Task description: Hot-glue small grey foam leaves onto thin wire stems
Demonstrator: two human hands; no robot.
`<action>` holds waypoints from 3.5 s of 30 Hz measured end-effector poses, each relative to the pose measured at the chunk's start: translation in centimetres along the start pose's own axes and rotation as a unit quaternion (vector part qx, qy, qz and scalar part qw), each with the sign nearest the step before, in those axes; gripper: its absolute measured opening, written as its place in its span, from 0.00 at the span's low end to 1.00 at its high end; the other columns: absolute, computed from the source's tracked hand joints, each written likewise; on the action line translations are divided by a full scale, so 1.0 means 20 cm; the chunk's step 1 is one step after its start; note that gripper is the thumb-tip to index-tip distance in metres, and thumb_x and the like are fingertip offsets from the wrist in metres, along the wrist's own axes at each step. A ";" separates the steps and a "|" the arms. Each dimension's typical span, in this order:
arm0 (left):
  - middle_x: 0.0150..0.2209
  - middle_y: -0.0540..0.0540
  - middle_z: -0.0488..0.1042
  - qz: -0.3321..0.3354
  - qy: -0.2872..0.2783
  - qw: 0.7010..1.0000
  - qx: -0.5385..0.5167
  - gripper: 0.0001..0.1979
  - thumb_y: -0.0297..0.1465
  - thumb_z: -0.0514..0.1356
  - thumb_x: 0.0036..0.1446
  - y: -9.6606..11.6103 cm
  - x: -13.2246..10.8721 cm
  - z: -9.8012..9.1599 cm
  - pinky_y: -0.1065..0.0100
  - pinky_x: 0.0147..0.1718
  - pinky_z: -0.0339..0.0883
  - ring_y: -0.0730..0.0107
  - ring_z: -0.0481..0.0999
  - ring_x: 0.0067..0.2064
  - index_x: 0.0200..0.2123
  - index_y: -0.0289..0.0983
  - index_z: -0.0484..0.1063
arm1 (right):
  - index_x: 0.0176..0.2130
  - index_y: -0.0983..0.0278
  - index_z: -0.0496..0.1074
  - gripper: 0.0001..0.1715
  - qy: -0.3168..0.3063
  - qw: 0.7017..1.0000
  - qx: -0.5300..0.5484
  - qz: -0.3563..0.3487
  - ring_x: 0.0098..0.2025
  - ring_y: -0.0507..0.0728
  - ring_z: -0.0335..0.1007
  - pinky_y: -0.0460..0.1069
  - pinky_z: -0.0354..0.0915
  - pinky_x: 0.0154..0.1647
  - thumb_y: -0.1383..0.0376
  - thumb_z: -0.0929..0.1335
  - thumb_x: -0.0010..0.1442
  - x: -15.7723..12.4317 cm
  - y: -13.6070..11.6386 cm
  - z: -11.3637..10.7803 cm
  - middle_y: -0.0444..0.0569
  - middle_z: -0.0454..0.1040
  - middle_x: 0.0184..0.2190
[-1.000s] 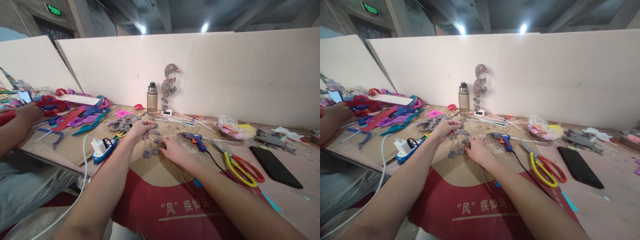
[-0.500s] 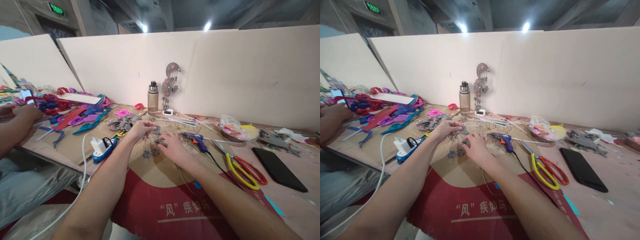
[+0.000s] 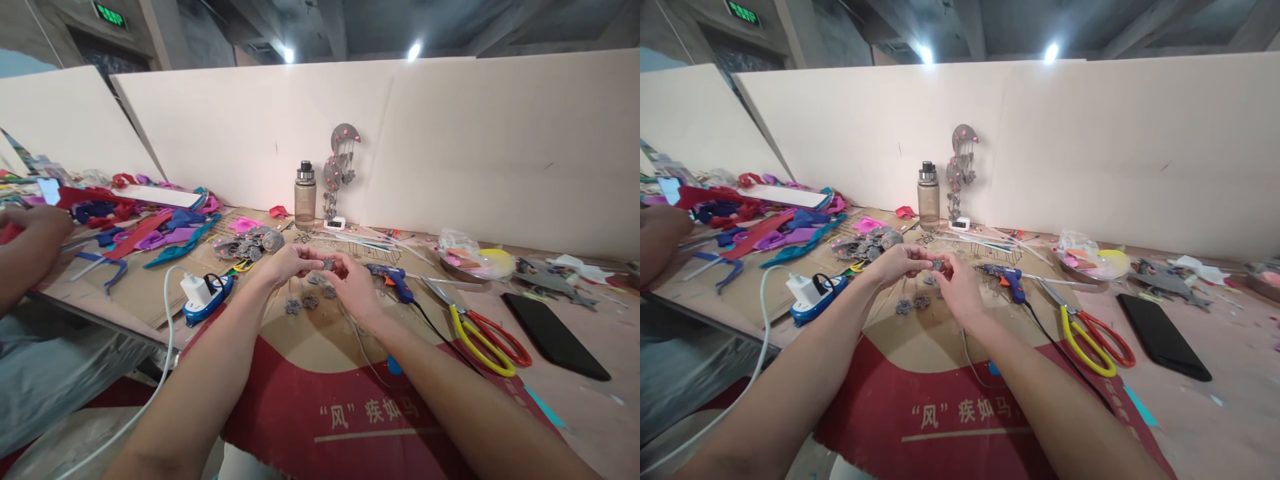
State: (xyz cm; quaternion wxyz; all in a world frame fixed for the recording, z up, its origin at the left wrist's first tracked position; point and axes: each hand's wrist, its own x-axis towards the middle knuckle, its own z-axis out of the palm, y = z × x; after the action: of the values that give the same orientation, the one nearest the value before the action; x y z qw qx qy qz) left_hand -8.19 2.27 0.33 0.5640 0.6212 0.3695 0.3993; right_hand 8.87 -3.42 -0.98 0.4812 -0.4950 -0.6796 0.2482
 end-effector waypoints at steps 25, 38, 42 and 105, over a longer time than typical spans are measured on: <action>0.19 0.53 0.65 0.021 0.029 0.999 0.033 0.21 0.44 0.71 0.40 0.00 0.00 0.06 0.74 0.20 0.49 0.81 0.57 0.21 0.28 0.32 0.76 | 0.30 0.66 0.75 0.15 -0.067 0.880 0.429 0.194 0.26 0.50 0.65 0.48 0.63 0.30 0.57 0.75 0.47 0.03 0.05 0.02 0.48 0.77 0.27; 0.20 0.53 0.67 0.018 0.040 0.999 -0.010 0.19 0.42 0.71 0.40 -0.01 0.00 0.05 0.74 0.21 0.49 0.81 0.59 0.21 0.29 0.33 0.76 | 0.30 0.66 0.75 0.14 -0.069 0.828 0.491 0.264 0.26 0.51 0.69 0.46 0.65 0.30 0.63 0.65 0.63 0.04 0.03 0.00 0.49 0.78 0.27; 0.21 0.53 0.67 0.027 0.036 0.999 -0.007 0.18 0.41 0.71 0.41 -0.02 0.01 0.04 0.74 0.21 0.49 0.82 0.59 0.21 0.30 0.33 0.76 | 0.30 0.66 0.74 0.17 -0.061 0.821 0.495 0.278 0.25 0.50 0.68 0.46 0.65 0.30 0.63 0.63 0.66 0.05 0.02 0.00 0.50 0.77 0.27; 0.26 0.49 0.74 0.018 -0.007 0.994 -0.105 0.19 0.39 0.73 0.39 0.00 0.15 0.50 0.74 0.26 0.65 0.79 0.69 0.25 0.28 0.33 0.72 | 0.51 0.71 0.69 0.20 -0.123 0.800 -0.552 0.201 0.43 0.67 0.73 0.56 0.61 0.42 0.66 0.60 0.63 -0.34 0.33 -0.97 0.68 0.75 0.42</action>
State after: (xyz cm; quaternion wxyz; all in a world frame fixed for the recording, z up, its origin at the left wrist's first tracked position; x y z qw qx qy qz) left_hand 2.07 0.91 0.02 0.6215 0.5680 0.3103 0.4414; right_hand 29.44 -9.80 -1.13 -0.0218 -0.7673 -0.6406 -0.0193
